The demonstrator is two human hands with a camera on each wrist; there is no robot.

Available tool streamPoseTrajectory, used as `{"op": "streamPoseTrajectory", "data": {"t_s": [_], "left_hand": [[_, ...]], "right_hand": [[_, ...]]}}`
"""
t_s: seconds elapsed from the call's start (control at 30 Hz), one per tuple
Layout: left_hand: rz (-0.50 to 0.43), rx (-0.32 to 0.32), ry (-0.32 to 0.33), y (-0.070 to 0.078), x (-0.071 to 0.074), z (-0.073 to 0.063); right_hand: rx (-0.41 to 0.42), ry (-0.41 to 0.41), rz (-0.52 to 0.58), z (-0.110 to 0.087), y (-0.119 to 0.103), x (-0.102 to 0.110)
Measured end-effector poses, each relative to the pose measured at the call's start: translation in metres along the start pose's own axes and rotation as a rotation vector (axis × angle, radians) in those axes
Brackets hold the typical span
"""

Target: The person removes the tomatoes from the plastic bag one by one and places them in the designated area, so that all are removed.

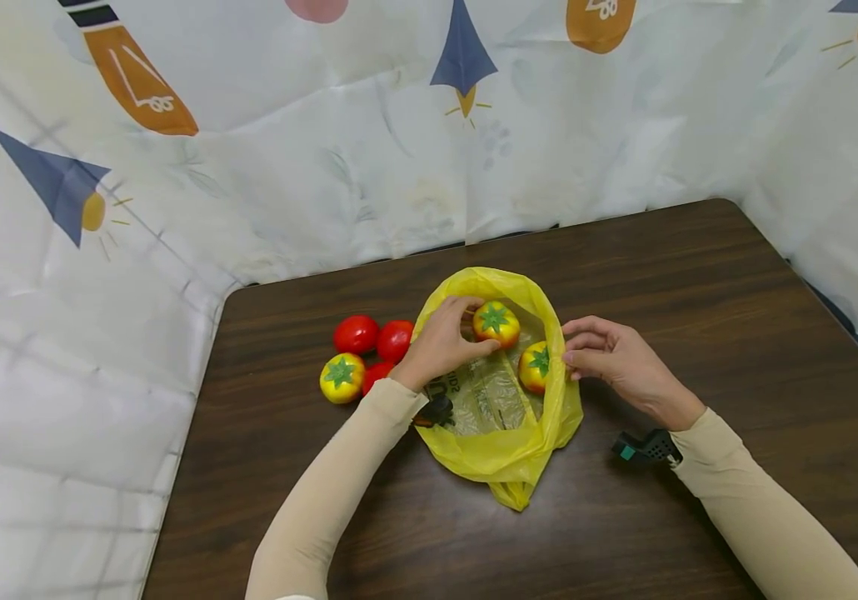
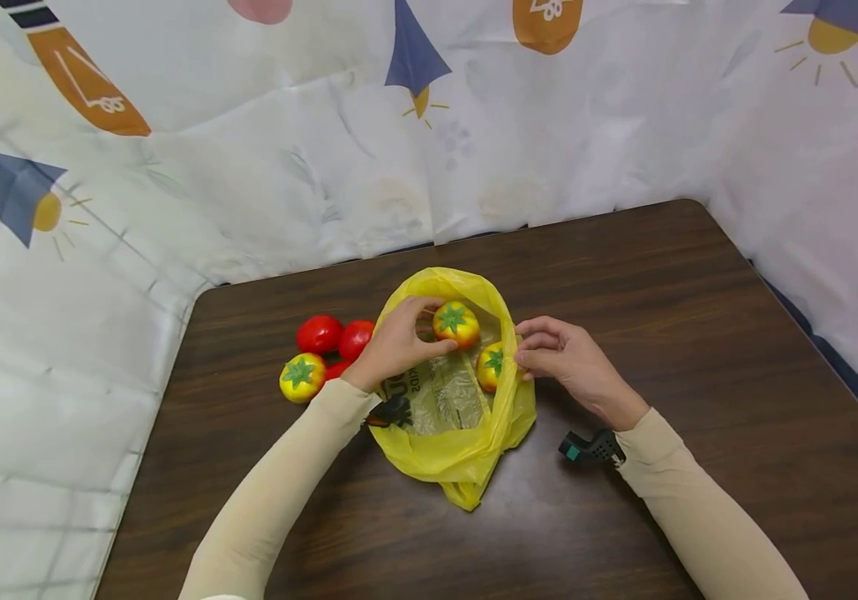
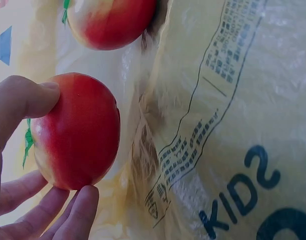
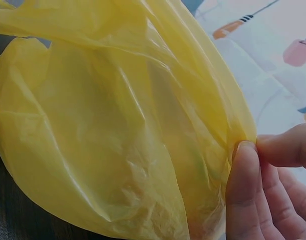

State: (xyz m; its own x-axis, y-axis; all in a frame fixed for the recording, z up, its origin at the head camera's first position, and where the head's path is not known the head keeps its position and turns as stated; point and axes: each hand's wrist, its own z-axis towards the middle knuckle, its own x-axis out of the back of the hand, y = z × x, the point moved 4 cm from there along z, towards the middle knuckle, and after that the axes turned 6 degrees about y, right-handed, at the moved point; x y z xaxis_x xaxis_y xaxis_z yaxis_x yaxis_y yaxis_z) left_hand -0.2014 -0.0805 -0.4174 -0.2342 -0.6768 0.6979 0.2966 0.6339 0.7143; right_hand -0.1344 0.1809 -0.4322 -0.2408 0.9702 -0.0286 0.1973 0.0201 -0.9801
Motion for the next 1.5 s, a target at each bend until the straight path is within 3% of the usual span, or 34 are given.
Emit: {"op": "streamPoseTrajectory", "data": {"t_s": [0.87, 1.3, 1.5], "left_hand": [[0.082, -0.016, 0.061, 0.003, 0.030, -0.017], [-0.016, 0.034, 0.080, -0.001, 0.048, -0.026], [-0.006, 0.026, 0.113, -0.003, 0.058, -0.030]], "right_hand": [[0.007, 0.001, 0.076, -0.002, -0.002, 0.001], [0.044, -0.010, 0.117, -0.003, -0.003, -0.002], [0.042, -0.007, 0.095, -0.004, -0.005, -0.002]]}}
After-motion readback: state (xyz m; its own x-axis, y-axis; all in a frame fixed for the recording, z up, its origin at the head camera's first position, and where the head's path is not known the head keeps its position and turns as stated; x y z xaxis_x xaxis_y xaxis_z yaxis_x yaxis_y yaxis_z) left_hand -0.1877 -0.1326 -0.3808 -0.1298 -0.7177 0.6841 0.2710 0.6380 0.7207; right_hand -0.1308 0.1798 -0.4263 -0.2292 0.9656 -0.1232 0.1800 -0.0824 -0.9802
